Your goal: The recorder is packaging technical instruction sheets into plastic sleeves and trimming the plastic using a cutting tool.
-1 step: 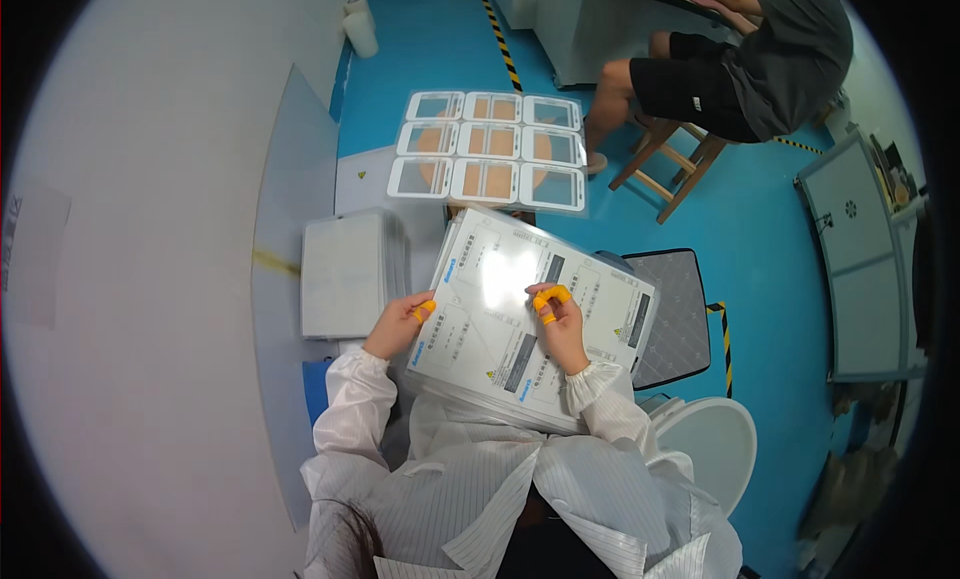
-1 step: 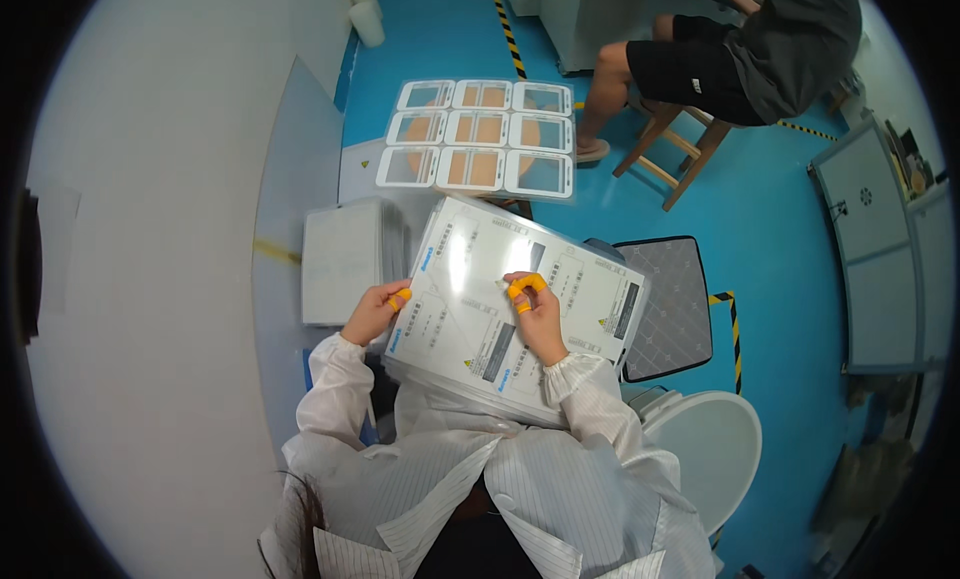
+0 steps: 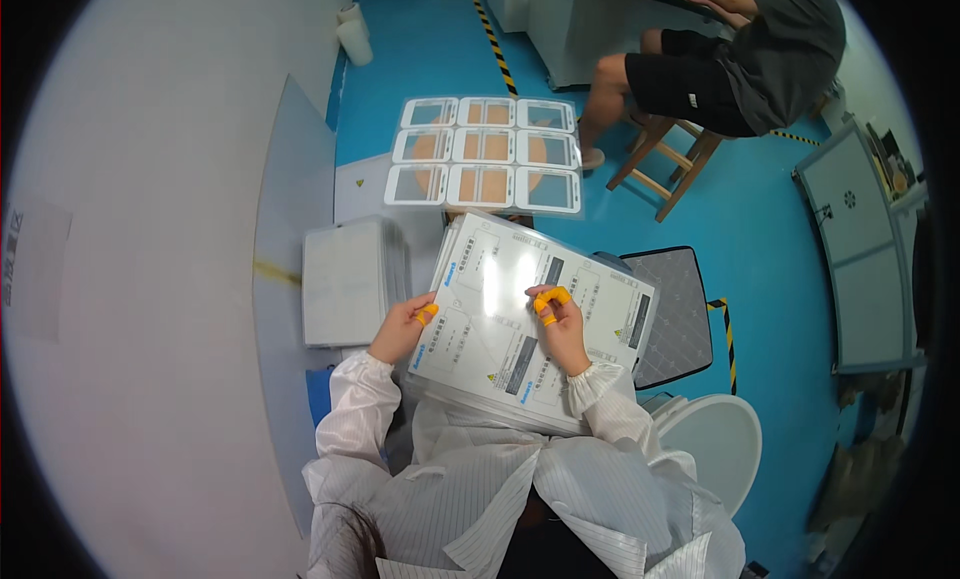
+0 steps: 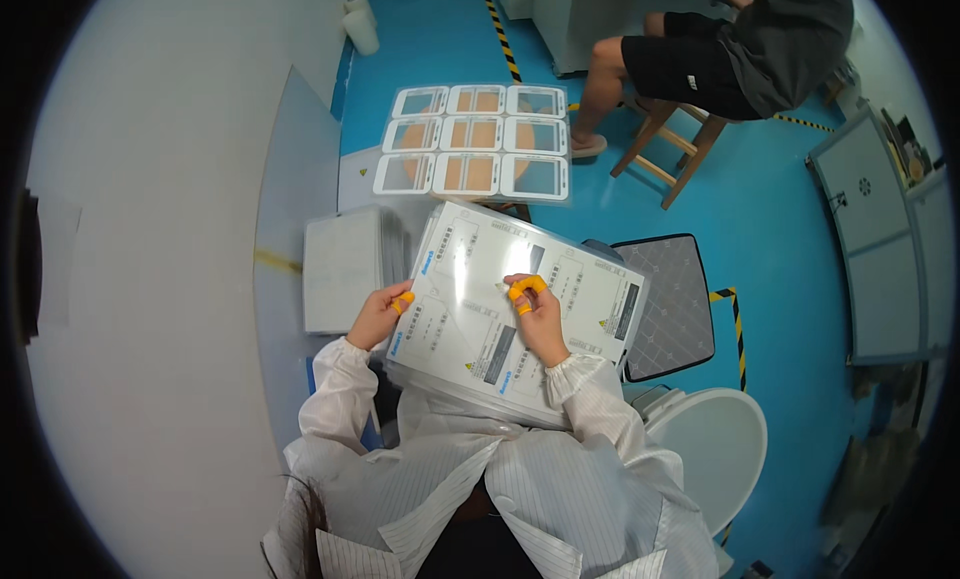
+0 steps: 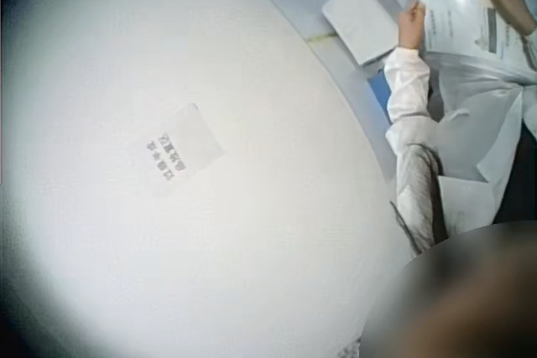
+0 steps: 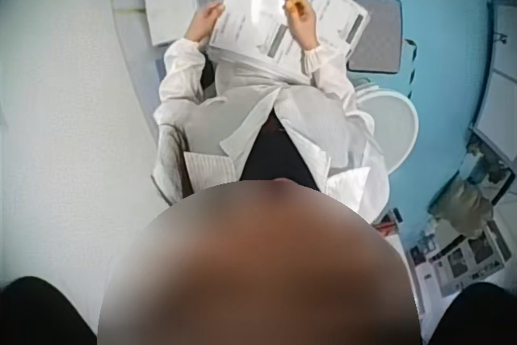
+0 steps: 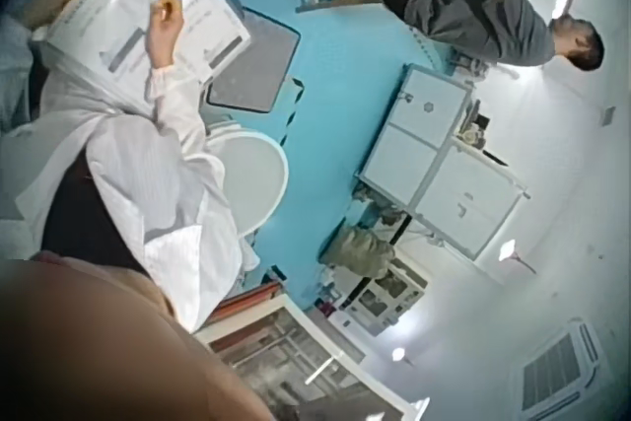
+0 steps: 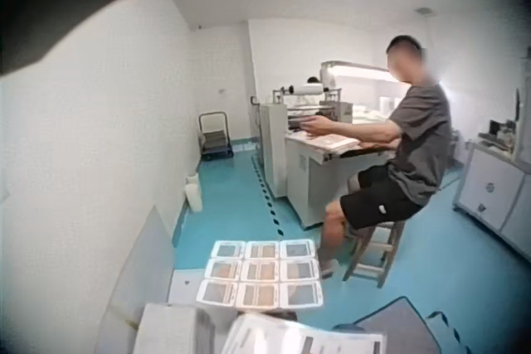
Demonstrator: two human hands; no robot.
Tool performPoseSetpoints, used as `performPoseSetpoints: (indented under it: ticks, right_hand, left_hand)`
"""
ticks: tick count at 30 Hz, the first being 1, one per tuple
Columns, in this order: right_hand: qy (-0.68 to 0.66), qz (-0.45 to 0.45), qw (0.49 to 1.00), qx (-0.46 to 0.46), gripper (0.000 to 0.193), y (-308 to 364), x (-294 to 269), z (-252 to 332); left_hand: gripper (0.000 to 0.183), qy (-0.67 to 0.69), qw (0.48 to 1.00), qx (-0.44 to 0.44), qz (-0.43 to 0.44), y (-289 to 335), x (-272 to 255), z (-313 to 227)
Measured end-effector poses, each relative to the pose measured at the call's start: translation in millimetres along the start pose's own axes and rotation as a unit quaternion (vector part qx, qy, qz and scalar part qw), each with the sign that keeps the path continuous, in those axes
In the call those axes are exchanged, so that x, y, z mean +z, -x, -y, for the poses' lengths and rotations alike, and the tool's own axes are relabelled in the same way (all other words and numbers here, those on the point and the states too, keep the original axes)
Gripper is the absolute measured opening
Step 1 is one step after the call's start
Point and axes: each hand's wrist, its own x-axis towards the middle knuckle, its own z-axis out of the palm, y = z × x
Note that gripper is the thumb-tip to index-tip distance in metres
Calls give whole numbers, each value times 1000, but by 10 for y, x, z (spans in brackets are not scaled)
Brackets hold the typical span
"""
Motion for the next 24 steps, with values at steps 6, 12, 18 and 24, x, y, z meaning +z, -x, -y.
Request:
performPoseSetpoints:
  ticks: [6,12,18,24]
  right_hand:
    - [-84,-113,989,-41,13,-55,-867,-268]
    - [-300,-393,817,-298,32,1118,-3660,263]
    - [-474,-145,799,-341,13,3023,-4751,1173]
    - [-246,-289,858,-346,12,2876,-3710,1747]
  left_hand:
    - [27,-28,999,-9,-30,-480,4,37]
    - [25,57,987,18,-147,-1472,-944,165]
    - [26,303,940,49,-150,-2343,-1085,230]
    - [28,232,945,3,-231,-2963,-903,274]
